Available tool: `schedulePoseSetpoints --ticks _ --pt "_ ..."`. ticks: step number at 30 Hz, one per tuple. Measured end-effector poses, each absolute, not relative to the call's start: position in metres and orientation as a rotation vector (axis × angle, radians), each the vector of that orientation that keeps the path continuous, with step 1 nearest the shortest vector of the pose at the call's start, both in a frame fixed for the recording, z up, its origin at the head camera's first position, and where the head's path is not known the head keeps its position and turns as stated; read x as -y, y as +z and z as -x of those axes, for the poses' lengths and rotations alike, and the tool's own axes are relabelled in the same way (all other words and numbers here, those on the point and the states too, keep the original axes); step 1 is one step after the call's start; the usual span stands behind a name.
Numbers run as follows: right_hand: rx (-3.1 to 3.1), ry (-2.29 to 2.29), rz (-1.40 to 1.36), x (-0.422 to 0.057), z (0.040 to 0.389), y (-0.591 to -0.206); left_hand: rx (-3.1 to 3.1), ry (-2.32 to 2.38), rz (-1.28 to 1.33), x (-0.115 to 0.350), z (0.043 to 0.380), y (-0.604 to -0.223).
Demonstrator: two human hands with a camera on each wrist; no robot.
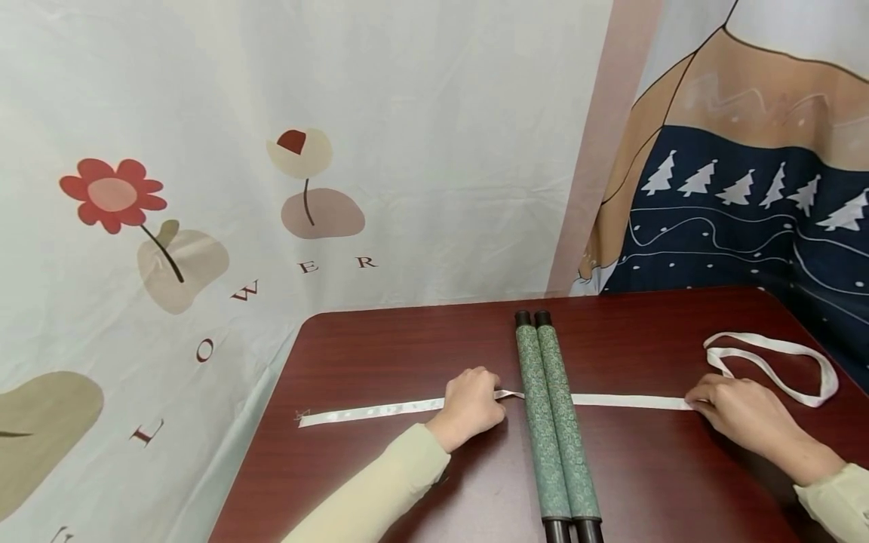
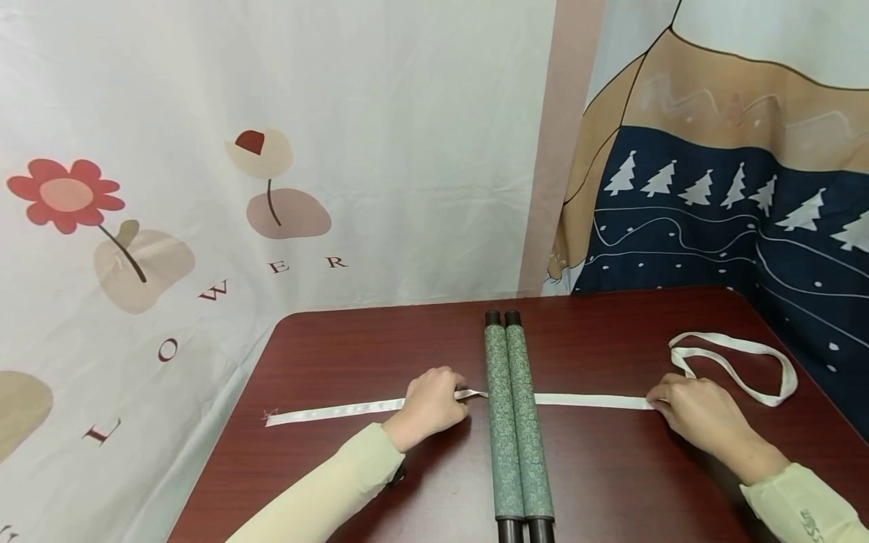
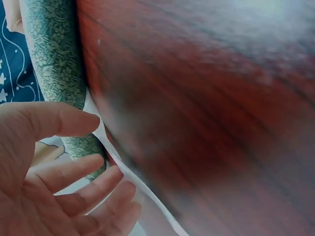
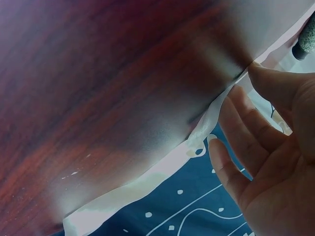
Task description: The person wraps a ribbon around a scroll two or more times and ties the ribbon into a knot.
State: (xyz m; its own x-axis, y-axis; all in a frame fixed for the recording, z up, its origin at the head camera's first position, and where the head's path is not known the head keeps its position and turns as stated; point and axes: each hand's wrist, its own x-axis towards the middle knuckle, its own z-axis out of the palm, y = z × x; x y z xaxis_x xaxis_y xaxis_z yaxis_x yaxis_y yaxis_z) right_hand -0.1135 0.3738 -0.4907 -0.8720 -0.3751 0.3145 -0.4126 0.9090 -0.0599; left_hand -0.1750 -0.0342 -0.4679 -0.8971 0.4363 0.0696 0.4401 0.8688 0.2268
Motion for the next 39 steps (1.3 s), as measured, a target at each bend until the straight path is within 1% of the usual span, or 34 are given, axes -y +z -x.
schedulePoseSetpoints --ticks 13,28,39 --pt "2.773 0.175 -0.578 -0.372 0.113 -0.490 2.893 -0.334 0.743 0.045 0.180 -0.477" --pt "2.774 0.213 -0.607 -0.377 0.114 -0.491 2.851 -0.554 0.620 0.056 0.177 -0.476" --pt "2.800 0.236 -0.614 -0.383 0.114 -0.488 2.818 -0.736 0.462 0.075 0.181 -0.464"
